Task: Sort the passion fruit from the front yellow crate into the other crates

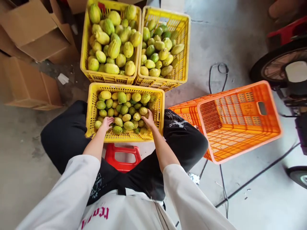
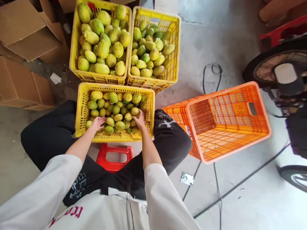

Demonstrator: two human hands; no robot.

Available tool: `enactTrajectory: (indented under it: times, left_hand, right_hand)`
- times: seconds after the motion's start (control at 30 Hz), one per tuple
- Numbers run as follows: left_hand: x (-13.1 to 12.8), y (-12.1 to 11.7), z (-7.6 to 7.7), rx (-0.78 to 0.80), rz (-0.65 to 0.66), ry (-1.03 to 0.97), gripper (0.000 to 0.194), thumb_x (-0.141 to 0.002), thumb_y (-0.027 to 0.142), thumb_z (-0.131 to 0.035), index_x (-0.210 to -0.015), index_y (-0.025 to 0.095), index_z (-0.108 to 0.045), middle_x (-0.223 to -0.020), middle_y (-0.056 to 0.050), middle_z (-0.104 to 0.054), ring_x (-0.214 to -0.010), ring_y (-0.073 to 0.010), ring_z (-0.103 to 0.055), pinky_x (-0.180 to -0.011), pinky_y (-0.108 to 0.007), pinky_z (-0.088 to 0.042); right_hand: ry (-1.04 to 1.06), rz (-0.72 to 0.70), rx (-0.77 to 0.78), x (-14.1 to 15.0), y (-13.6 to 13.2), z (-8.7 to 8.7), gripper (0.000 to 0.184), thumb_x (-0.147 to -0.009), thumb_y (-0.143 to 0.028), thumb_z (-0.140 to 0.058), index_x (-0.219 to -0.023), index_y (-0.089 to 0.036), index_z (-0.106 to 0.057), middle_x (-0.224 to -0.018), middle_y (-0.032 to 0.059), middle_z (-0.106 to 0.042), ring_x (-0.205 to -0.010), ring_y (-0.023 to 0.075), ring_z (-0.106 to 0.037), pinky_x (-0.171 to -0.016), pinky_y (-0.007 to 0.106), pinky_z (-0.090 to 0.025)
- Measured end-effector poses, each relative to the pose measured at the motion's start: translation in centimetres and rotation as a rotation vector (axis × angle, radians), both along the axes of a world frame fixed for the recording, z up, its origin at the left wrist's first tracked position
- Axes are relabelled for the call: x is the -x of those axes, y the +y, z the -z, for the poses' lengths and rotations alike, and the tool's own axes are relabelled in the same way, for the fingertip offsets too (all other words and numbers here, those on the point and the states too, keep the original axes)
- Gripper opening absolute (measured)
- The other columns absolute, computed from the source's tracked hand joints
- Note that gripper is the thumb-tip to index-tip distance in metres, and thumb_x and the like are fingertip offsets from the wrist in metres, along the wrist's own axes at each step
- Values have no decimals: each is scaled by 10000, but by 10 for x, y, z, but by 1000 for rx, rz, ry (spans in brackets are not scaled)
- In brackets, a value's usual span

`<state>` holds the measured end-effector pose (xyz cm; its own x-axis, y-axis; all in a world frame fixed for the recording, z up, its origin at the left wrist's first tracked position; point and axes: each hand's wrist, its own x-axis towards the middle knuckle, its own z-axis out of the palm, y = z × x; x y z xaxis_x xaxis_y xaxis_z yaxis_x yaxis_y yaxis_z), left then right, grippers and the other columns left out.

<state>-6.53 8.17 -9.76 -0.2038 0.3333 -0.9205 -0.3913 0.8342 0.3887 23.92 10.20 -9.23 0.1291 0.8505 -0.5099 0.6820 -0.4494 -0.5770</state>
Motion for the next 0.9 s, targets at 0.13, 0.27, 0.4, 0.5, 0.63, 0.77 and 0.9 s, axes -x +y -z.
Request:
enactTrajectory:
  times: [0.13, 0.27, 0.4, 0.5, 0.63, 0.77, 0.9]
  left_hand:
    - [-38, -13, 2, -60, 94, 131, 207, -868, 302, -641, -1056, 236, -585, -1284, -97, -654, -1332, -264, -534, -1054, -369, -441]
    - [-57, -19, 0, -114, 208, 291, 611, -642, 232, -879, -1125, 222, -504, -1493, -158, -444, -1489, -284, -322, -1173, -322, -294]
    - [-56, -17, 0, -92, 282, 380, 676, -561, 194, -922, -1055, 227, -462, -1465, -185, -416, -1488, -333, -301, -1173, -361, -285]
    - [-56, -11, 1, -63, 304, 405, 549, -655, 259, -880, -967, 247, -428, -1320, -150, -527, -1364, -321, -455, -1113, -388, -352]
    - [-62, -1, 2, -109, 333, 422, 443, -717, 217, -815, -893, 261, -411, -1089, -47, -610, -1202, -253, -562, -1035, -364, -399]
    - [-64, 3, 4, -148, 365, 379, 377, -708, 159, -790, -886, 242, -467, -1059, -40, -620, -1138, -219, -579, -1007, -342, -416]
    - [-56, 2, 6, -139, 386, 298, 466, -665, 137, -820, -966, 229, -475, -1100, -54, -622, -1095, -195, -597, -974, -319, -451]
  right_hand:
    - [13, -111, -182, 13, 10, -5, 682, -853, -328, -551, -1471, -190, -298, -1524, 162, -378, -1418, 267, -379, -1189, 426, -303]
    - [-38, -268, -194, 33, 29, -14, 610, -837, -286, -607, -1403, -189, -401, -1503, 171, -349, -1386, 304, -401, -1157, 414, -345]
    - [-174, -331, -72, 52, 40, -21, 658, -840, -306, -669, -1436, -195, -413, -1391, 185, -423, -1212, 364, -534, -1072, 481, -412]
    - [-201, -192, 14, 61, 43, -17, 676, -837, -350, -697, -1416, -153, -409, -1362, 208, -481, -1189, 386, -562, -1052, 508, -429]
    - [-4, 84, 76, 59, 40, -6, 597, -859, -477, -686, -1315, -167, -458, -1320, 189, -586, -1221, 352, -585, -1044, 444, -464]
    - [78, 261, 117, 53, 34, 3, 538, -929, -560, -553, -1295, -170, -497, -1284, 174, -647, -1228, 323, -606, -1040, 411, -476]
    - [102, 296, 121, 50, 30, 6, 544, -988, -546, -424, -1327, -128, -504, -1336, 179, -635, -1216, 266, -631, -989, 332, -512]
